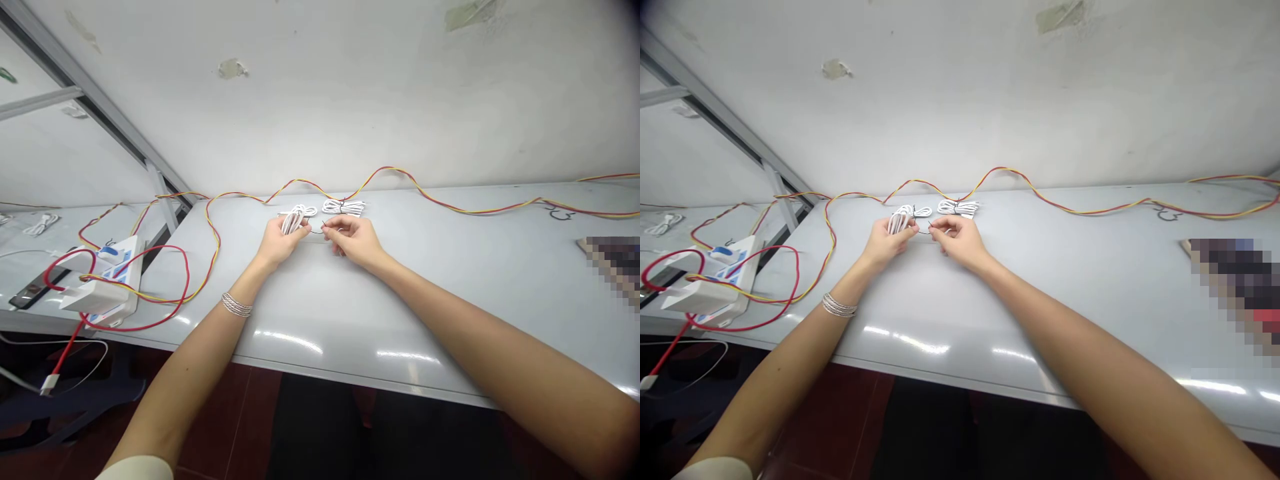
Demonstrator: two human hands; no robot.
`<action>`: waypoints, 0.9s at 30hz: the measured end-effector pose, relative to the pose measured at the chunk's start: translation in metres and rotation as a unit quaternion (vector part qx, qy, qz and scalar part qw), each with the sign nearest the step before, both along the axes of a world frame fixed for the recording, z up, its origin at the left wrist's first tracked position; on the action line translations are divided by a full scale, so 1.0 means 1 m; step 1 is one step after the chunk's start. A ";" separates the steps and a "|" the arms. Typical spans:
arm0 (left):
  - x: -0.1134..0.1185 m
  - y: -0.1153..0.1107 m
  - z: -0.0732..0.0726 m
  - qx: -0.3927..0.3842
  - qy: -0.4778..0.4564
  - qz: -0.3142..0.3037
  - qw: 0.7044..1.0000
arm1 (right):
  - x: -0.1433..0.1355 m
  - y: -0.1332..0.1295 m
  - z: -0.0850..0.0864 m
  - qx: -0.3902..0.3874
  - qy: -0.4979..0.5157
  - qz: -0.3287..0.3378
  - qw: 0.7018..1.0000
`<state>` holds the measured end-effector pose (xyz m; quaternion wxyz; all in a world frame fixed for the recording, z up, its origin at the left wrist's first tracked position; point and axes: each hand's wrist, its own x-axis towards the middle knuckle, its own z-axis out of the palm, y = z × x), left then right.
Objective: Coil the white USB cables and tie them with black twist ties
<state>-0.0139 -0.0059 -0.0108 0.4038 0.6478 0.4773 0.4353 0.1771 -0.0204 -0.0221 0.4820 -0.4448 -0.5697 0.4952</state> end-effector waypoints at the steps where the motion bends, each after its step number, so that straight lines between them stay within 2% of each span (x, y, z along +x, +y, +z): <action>1: 0.000 0.000 0.000 -0.012 -0.008 0.001 1.000 | 0.002 0.001 0.001 -0.021 0.017 0.010 1.000; 6: 0.002 -0.003 0.003 -0.053 -0.017 -0.020 0.998 | 0.012 0.004 0.008 -0.070 0.071 0.063 0.993; 14: 0.001 -0.004 0.002 -0.091 -0.011 -0.067 0.994 | 0.026 0.011 0.008 -0.099 0.078 0.169 0.978; 20: 0.001 -0.006 0.003 -0.085 0.001 -0.079 0.993 | 0.029 0.011 0.009 -0.085 0.044 0.198 0.976; 27: 0.004 -0.009 0.006 -0.057 0.029 -0.078 0.995 | 0.026 0.010 0.008 -0.064 0.015 0.199 0.978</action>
